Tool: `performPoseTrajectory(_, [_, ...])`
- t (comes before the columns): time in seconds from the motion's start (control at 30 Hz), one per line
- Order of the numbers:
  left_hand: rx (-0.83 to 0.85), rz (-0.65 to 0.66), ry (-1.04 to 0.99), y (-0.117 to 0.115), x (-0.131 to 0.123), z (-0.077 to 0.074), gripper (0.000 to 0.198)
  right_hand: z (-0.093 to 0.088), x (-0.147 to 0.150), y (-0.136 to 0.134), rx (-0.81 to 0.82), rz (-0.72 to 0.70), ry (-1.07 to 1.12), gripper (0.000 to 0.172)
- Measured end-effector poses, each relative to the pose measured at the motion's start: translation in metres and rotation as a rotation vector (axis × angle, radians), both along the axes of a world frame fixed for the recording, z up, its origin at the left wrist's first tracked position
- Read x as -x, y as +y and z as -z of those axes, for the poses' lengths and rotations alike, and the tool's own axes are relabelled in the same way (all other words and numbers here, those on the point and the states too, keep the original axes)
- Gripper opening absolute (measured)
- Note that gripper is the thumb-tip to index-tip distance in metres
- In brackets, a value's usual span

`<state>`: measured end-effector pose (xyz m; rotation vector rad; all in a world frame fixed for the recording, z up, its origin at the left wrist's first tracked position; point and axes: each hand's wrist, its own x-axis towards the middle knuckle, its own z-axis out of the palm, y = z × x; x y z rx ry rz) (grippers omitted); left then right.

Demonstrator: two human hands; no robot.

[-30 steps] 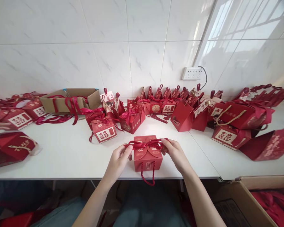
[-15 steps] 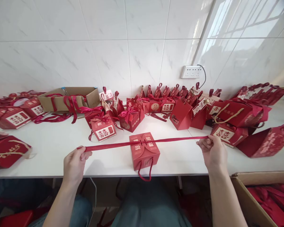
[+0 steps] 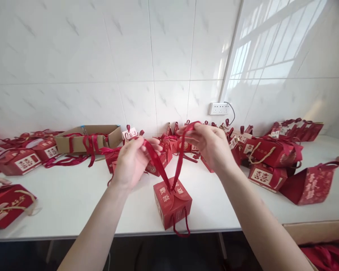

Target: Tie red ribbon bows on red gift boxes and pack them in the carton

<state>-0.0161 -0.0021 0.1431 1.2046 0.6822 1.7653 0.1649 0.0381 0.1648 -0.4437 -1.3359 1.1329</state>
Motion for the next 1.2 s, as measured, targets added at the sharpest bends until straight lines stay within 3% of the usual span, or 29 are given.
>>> performPoseTrajectory(0.2, [0.015, 0.199, 0.135, 0.004, -0.025, -0.014, 0.031, -0.011, 0.011, -0.004, -0.024, -0.139, -0.183, 0.028])
performPoseTrajectory(0.47, [0.004, 0.195, 0.101, 0.002, -0.027, -0.016, 0.028, -0.009, 0.013, -0.002, -0.012, -0.115, -0.187, 0.033])
performPoseTrajectory(0.57, [0.035, 0.166, 0.091, 0.0, -0.016, -0.013, 0.031, -0.008, 0.001, -0.003, -0.007, -0.155, -0.13, 0.031])
performPoseTrajectory(0.63, [0.038, 0.006, 0.134, -0.001, 0.0, -0.01, 0.033, -0.007, -0.017, -0.002, 0.007, -0.236, -0.071, 0.038])
performPoseTrajectory(0.7, [-0.024, -0.383, 0.27, -0.003, 0.021, -0.003, 0.028, -0.002, -0.038, 0.001, 0.024, -0.296, -0.026, 0.047])
performPoseTrajectory(0.77, [-0.147, -0.86, 0.472, -0.005, 0.036, 0.009, 0.014, 0.007, -0.052, 0.005, 0.02, -0.237, -0.08, 0.049])
performPoseTrajectory(0.8, [-0.209, -0.999, 0.596, -0.008, 0.039, 0.017, 0.009, 0.014, -0.054, 0.006, 0.001, -0.176, -0.189, 0.046])
performPoseTrajectory(0.83, [-0.254, -1.025, 0.74, -0.011, 0.038, 0.027, 0.006, 0.022, -0.052, 0.006, -0.035, -0.12, -0.347, 0.041])
performPoseTrajectory(0.87, [-0.272, -0.948, 0.895, -0.014, 0.034, 0.037, 0.008, 0.032, -0.048, 0.005, -0.087, -0.074, -0.531, 0.033])
performPoseTrajectory(0.93, [-0.215, -0.64, 1.191, -0.022, 0.019, 0.06, 0.016, 0.051, -0.033, 0.001, -0.231, -0.036, -0.88, 0.017])
performPoseTrajectory(1.0, [-0.102, -0.471, 1.37, -0.028, 0.002, 0.08, 0.015, 0.068, -0.017, -0.004, -0.368, -0.05, -1.09, 0.013])
performPoseTrajectory(1.1, [0.011, -0.459, 1.432, -0.032, -0.011, 0.099, 0.008, 0.082, -0.001, -0.007, -0.482, -0.091, -1.24, 0.015])
performPoseTrajectory(1.2, [0.062, -0.465, 1.435, -0.033, -0.011, 0.103, 0.008, 0.084, 0.004, -0.005, -0.529, -0.144, -1.297, 0.018])
